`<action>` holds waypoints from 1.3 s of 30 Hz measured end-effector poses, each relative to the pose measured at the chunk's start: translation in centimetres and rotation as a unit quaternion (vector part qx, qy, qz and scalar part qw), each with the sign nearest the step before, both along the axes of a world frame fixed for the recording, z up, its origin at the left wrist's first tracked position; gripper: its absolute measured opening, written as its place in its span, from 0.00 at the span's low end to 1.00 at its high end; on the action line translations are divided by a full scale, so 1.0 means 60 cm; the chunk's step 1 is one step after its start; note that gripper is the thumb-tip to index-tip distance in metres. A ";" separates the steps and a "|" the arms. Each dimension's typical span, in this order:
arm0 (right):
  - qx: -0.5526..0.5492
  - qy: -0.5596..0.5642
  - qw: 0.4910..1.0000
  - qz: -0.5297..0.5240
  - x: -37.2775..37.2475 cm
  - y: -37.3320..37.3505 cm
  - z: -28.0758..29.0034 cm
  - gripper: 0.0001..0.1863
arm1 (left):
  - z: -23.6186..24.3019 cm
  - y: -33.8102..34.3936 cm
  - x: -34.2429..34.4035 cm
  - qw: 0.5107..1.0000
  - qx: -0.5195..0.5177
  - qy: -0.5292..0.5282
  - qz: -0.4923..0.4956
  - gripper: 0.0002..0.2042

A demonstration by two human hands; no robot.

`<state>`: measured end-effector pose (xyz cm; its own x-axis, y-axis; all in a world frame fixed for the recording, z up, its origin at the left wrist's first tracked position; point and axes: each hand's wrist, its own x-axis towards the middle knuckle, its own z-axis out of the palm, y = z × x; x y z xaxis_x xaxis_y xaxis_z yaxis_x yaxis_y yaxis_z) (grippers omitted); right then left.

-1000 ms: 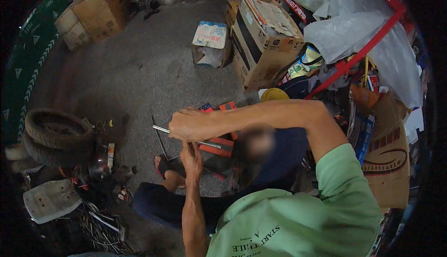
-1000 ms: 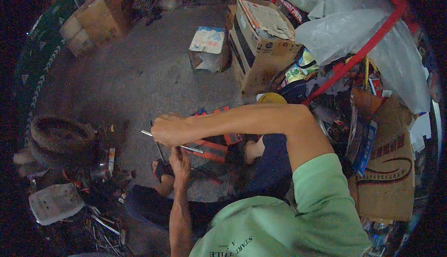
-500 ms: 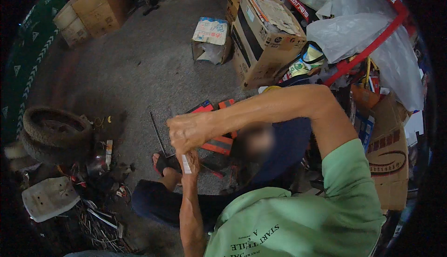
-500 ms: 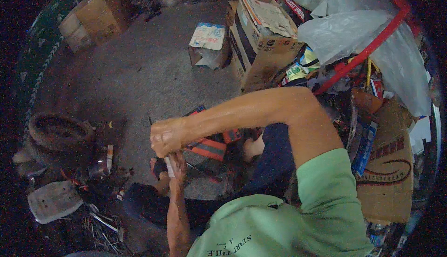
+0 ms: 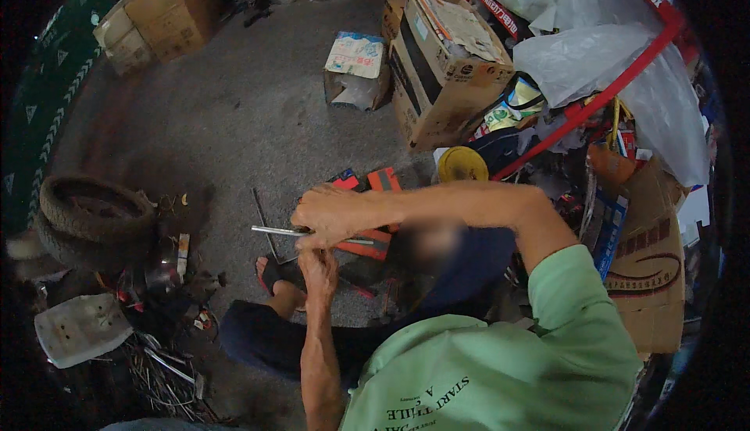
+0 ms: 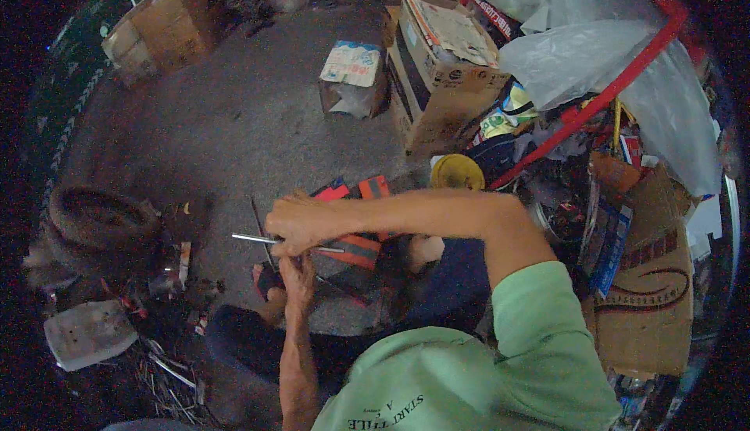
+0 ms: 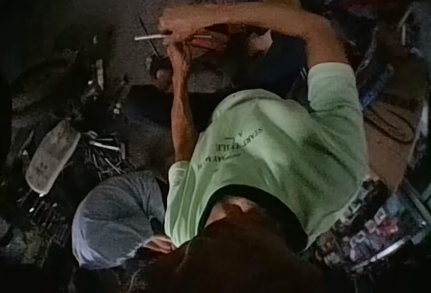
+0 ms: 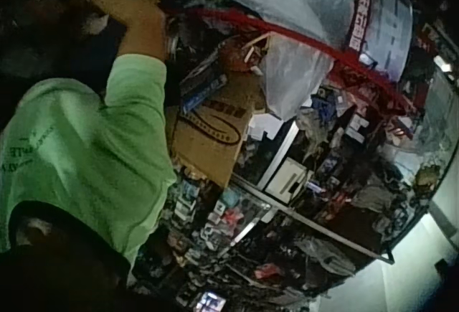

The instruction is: The person sits on the floor and uses a metal file to sharpen the edges of several metal rods. They hold the rods in one hand and file them with the other, occasionally switching between different rods and adjusting their grip.

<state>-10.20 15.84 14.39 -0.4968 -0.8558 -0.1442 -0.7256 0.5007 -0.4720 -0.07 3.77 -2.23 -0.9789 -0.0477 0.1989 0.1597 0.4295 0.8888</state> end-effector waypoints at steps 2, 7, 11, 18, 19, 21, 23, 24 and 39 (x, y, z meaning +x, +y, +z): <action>-0.023 -0.055 0.997 -0.039 0.005 0.009 -0.027 0.21 | 0.007 -0.001 0.011 1.000 0.014 0.019 -0.020 0.09; -0.307 -0.017 0.918 -0.251 0.058 -0.009 -0.103 0.36 | -0.009 0.015 0.032 0.997 0.049 0.049 0.015 0.22; -0.453 0.036 0.759 -0.467 0.093 -0.097 -0.122 0.34 | -0.082 -0.010 0.062 0.971 0.238 -0.031 0.011 0.19; -0.349 0.189 0.890 -0.225 0.058 -0.040 -0.130 0.16 | 0.021 -0.004 0.037 0.982 0.166 -0.080 0.049 0.20; -0.323 0.215 0.905 -0.176 0.047 -0.020 -0.105 0.14 | 0.042 -0.005 0.034 0.985 0.138 -0.078 0.064 0.20; -0.283 0.231 0.928 -0.079 0.013 0.018 -0.102 0.16 | 0.075 0.015 0.023 0.987 0.114 -0.066 0.087 0.21; -0.230 0.250 0.940 0.014 -0.003 0.047 -0.072 0.17 | 0.078 0.020 0.023 0.989 0.123 -0.060 0.060 0.23; -0.231 0.268 0.934 0.042 -0.010 0.050 -0.074 0.16 | 0.074 0.021 0.026 0.994 0.095 -0.002 0.054 0.23; -0.121 0.420 0.883 -0.170 0.100 0.068 -0.088 0.07 | 0.086 0.002 -0.059 0.990 0.110 -0.066 0.057 0.28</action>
<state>-4.20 19.94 9.09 -0.5766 -0.5918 0.5632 -0.6976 0.7155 0.0378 -3.63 3.86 2.94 -0.9815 -0.1871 0.0415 -0.0031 0.2321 0.9727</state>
